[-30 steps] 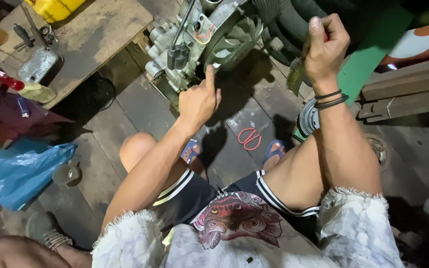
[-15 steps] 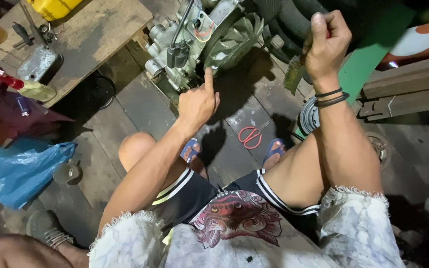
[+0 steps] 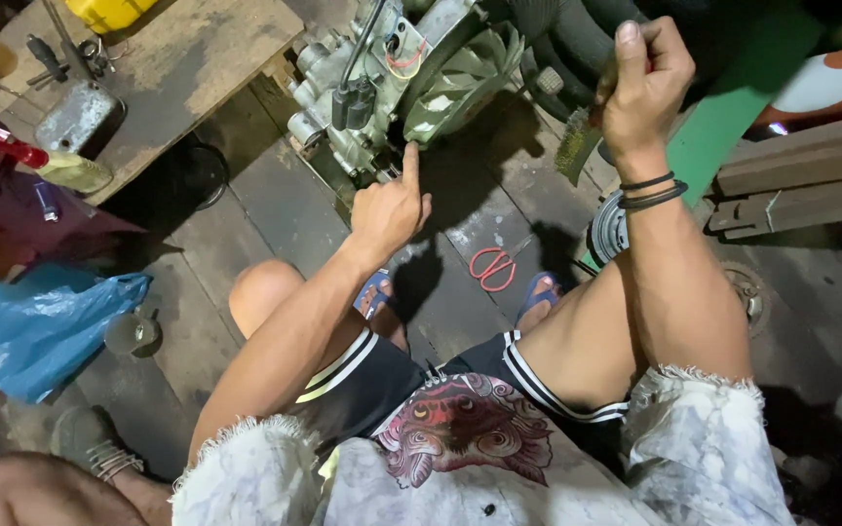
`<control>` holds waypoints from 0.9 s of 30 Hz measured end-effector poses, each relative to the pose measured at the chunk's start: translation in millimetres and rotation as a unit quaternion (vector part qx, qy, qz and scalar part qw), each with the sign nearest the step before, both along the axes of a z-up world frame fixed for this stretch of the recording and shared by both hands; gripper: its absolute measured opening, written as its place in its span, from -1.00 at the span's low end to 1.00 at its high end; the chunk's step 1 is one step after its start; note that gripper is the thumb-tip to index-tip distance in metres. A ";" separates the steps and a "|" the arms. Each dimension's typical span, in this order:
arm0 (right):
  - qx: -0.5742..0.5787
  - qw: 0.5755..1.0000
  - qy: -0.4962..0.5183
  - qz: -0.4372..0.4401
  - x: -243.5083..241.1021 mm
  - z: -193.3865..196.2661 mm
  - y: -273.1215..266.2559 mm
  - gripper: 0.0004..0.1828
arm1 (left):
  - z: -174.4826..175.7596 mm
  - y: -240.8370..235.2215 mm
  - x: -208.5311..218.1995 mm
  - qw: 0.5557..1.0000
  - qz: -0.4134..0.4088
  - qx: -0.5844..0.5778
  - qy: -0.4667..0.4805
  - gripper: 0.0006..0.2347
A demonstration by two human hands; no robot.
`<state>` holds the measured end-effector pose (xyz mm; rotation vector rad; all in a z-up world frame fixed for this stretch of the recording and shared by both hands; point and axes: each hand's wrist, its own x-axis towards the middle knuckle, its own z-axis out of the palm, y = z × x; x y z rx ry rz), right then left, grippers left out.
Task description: Cleaning and inspecting a motorcycle engine casing using a wire brush and a screwdriver.
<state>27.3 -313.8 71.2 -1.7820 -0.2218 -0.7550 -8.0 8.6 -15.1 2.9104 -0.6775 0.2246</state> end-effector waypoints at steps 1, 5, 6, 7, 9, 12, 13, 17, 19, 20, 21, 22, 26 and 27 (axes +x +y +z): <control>0.000 1.000 0.001 0.000 0.5 -1.2 0.2 -0.62 | -0.2 0.0 -0.6 1.000 0.000 0.000 0.001 -0.33; 0.034 0.999 0.009 0.011 4.8 -3.0 2.5 -0.67 | 3.0 1.2 -0.3 1.000 -0.002 0.007 0.009 -0.31; 0.045 0.999 0.013 0.012 5.2 -3.4 3.3 -0.68 | 4.1 1.6 -1.1 1.000 -0.005 0.013 0.009 -0.30; 0.046 0.999 0.014 0.012 4.7 -3.2 4.6 -0.68 | 3.2 2.2 -1.2 1.000 -0.005 0.013 0.010 -0.30; 0.038 0.999 0.011 0.014 5.1 -1.5 7.2 -0.66 | 2.3 3.3 -0.1 1.000 -0.013 0.022 0.009 -0.30; 0.040 0.999 0.011 0.014 5.8 -2.4 8.1 -0.67 | -0.9 5.2 -0.6 1.000 -0.019 0.006 0.006 -0.29; 0.040 0.999 0.011 0.014 5.0 -2.4 8.7 -0.67 | -2.4 5.2 -1.1 1.000 -0.019 0.006 0.006 -0.29; 0.042 0.999 0.014 0.012 4.5 -1.0 12.4 -0.67 | -4.5 5.2 0.3 0.999 -0.015 -0.004 0.041 -0.28; 0.039 0.999 0.008 0.013 5.0 -0.3 13.9 -0.66 | -4.3 5.9 1.4 0.998 -0.013 -0.006 0.060 -0.28; 0.043 0.999 0.011 0.013 4.2 -0.1 13.7 -0.66 | -4.6 5.9 1.0 0.998 -0.016 -0.005 0.064 -0.26; 0.047 0.999 0.013 0.012 3.5 0.0 13.5 -0.66 | -5.0 5.9 0.7 0.997 -0.020 -0.003 0.069 -0.23; 0.047 0.999 0.013 0.013 3.1 0.0 13.8 -0.66 | -6.0 5.7 0.2 0.997 -0.019 -0.004 0.069 -0.23; 0.090 0.995 0.018 0.031 3.7 3.9 19.9 -0.68 | -7.3 8.1 -0.3 0.997 -0.027 -0.007 0.077 -0.21; 0.116 0.992 0.026 0.033 3.7 5.0 22.1 -0.70 | -7.9 8.9 -1.0 0.996 -0.038 -0.012 0.077 -0.21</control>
